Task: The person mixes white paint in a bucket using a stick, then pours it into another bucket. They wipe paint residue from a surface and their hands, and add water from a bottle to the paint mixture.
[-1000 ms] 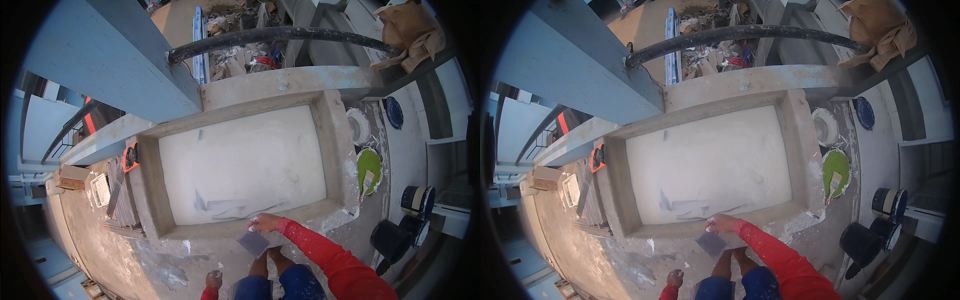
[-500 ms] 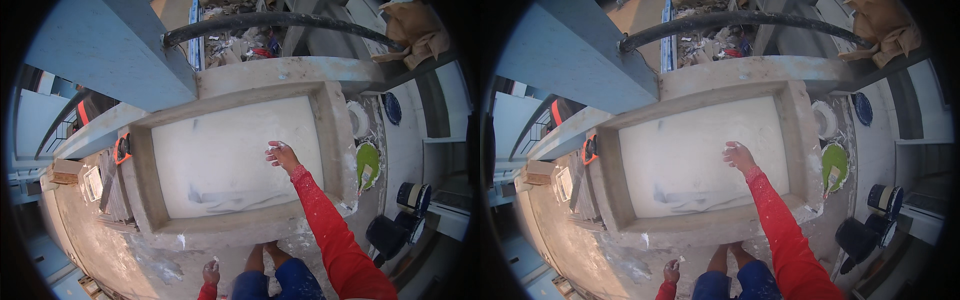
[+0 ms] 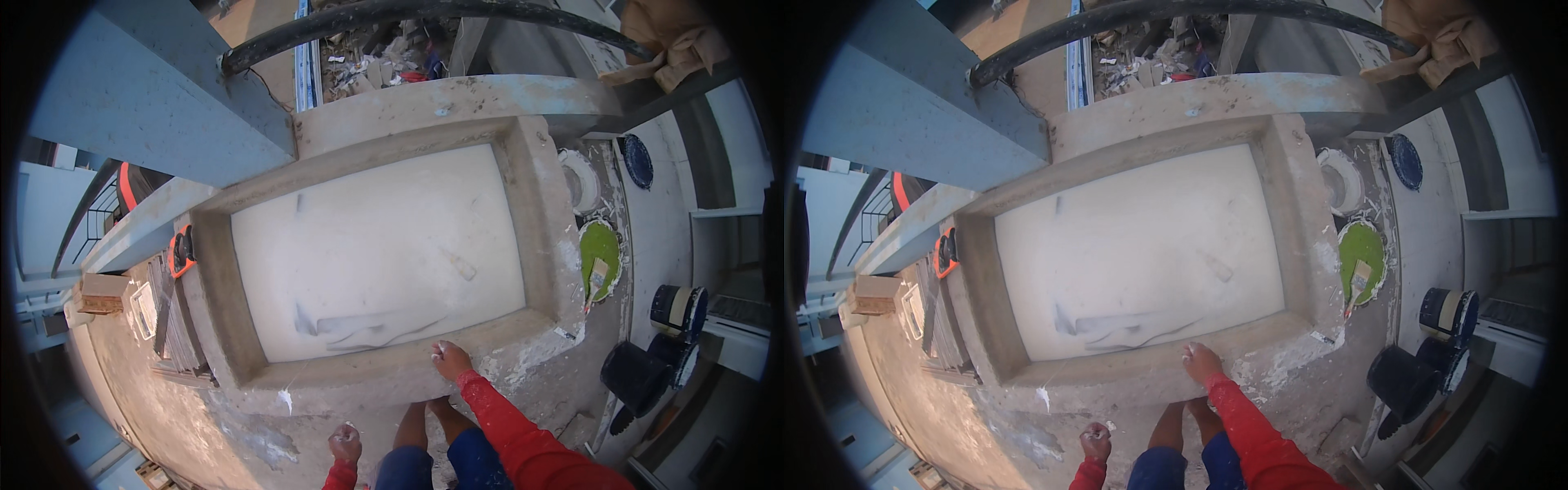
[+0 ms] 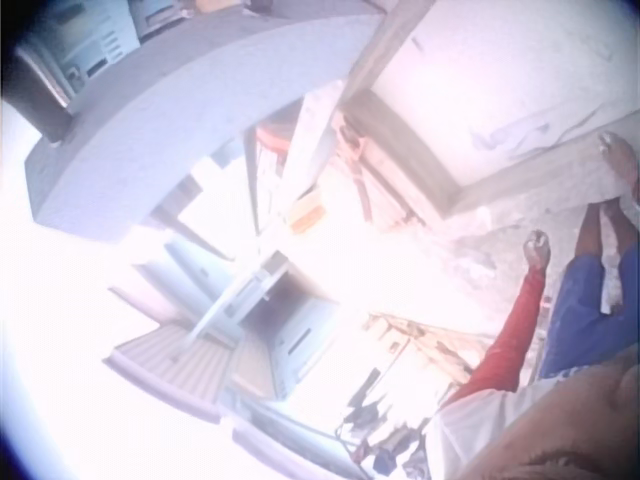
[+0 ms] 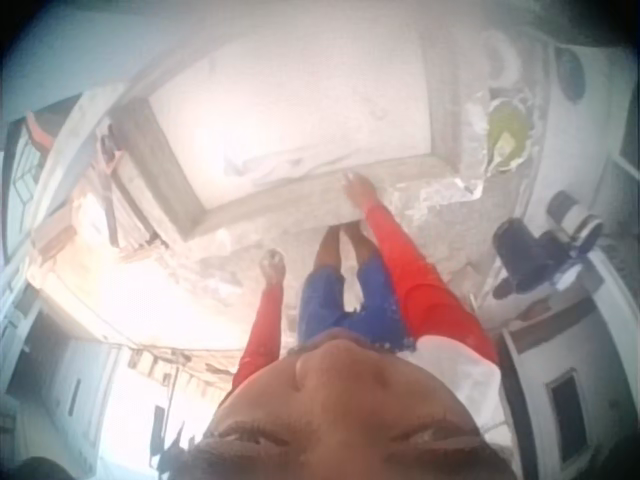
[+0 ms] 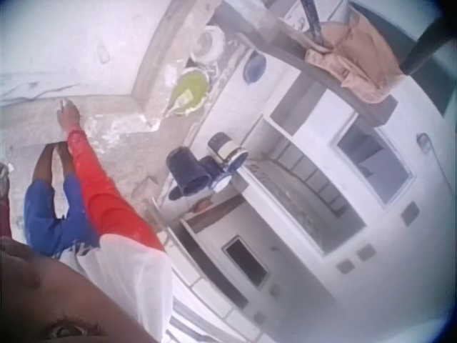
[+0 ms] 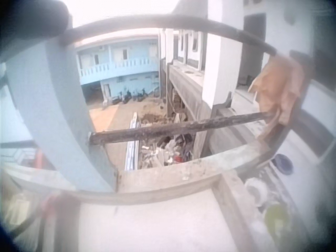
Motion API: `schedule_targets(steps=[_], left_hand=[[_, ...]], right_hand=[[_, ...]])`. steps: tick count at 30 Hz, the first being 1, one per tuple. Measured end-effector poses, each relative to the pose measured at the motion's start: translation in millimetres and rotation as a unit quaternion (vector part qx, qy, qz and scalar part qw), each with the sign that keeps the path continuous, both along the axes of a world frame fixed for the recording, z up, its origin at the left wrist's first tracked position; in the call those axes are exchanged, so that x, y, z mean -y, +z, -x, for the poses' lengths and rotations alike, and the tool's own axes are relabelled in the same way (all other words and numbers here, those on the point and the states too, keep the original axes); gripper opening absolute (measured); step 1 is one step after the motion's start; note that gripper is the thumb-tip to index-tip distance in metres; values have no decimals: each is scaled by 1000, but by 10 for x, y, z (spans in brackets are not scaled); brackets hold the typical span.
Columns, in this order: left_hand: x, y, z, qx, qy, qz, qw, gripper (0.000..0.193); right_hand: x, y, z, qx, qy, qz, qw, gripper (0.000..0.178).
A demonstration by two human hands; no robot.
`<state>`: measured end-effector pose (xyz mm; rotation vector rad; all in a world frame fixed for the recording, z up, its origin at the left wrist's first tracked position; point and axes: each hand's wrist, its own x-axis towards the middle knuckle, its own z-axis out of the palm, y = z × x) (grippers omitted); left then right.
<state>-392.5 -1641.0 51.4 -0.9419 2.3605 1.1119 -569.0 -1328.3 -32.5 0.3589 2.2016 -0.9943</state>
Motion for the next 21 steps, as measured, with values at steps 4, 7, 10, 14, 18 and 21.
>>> schedule_targets(steps=[4, 7, 10, 14, 18, 21], left_hand=[[-120, -4, 215, -24, -39, -64, 997, 8], [-151, -65, 305, -60, -123, -44, 990, 5], [-329, -134, 479, -70, -106, -49, 991, 7], [-737, -151, 892, -88, -89, -24, 992, 6], [-995, -367, 1298, -78, -138, -6, 987, 4], [-1107, -748, 1711, -151, -249, 8, 957, 5]], right_hand=[[-49, -29, 18, -8, 35, -57, 998, 33], [8, -5, 8, -12, 58, -83, 995, 28], [89, 84, 48, -32, 86, -102, 991, 26], [94, 133, 83, -44, 98, -130, 986, 28], [145, 177, 98, -40, 107, -148, 982, 30], [94, 55, 267, 68, 91, -54, 992, 34]])
